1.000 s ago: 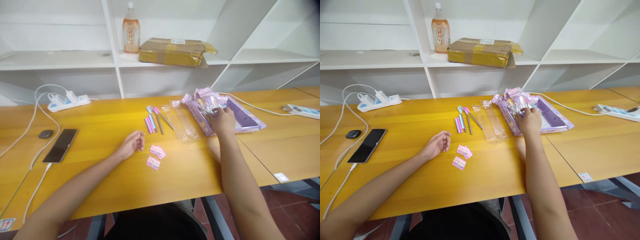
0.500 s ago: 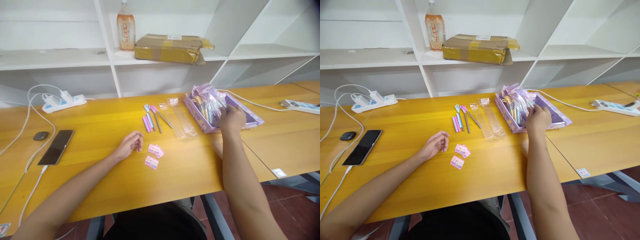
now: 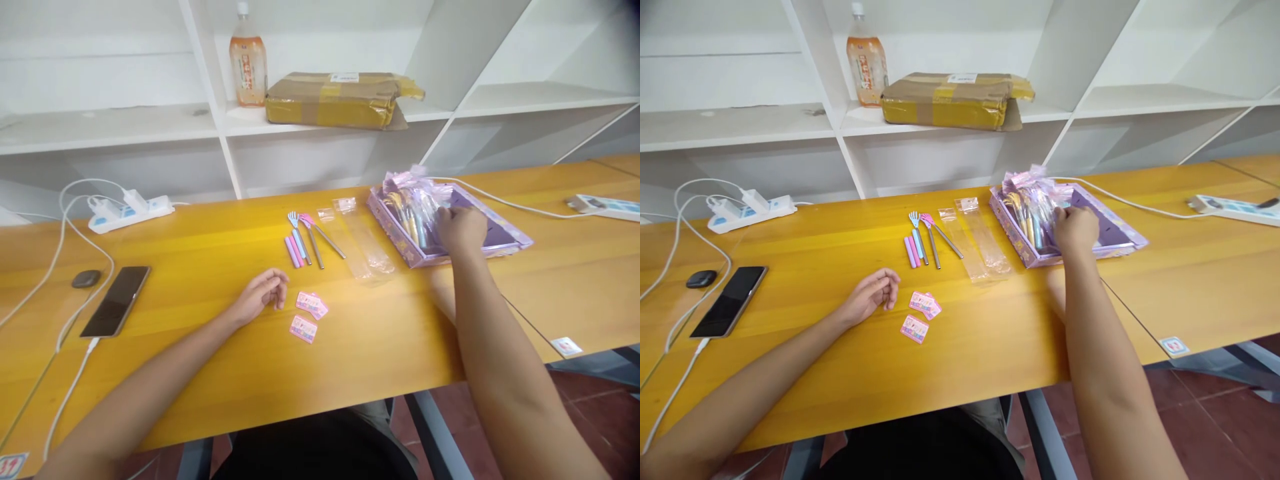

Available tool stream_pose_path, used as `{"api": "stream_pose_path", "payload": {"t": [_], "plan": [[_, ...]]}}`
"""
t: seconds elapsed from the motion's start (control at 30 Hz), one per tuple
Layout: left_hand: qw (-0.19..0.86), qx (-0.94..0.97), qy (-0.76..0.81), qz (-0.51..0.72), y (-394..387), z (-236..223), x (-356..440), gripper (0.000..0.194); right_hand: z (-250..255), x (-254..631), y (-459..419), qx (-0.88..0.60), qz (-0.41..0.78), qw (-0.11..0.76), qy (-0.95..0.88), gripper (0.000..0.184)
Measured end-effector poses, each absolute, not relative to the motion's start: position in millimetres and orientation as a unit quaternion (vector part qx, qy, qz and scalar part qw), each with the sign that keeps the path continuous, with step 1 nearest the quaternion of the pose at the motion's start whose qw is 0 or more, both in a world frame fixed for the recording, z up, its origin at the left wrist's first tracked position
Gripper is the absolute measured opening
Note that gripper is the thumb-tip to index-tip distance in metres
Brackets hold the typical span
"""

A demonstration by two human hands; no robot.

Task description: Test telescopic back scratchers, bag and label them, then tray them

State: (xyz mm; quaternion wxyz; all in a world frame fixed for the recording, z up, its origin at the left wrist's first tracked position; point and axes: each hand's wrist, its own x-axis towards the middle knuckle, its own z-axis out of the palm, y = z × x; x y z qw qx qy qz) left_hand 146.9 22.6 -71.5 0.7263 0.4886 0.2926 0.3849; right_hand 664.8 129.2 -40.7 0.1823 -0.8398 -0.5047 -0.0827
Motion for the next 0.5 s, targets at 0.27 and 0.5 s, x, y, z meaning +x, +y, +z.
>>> {"api": "stream_pose_path", "payload": {"t": [0.27, 0.5], "plan": [[0.721, 0.504, 0.299, 0.37, 22, -73, 146, 0.036, -37, 672, 150, -0.851, -0.045, 0.188, -0.489, 0.045], [0.712, 0.524, 0.306, 0.353, 20, -72, 146, 0.039, -44, 692, 110, -0.842, -0.027, 0.127, -0.524, 0.031]]}}
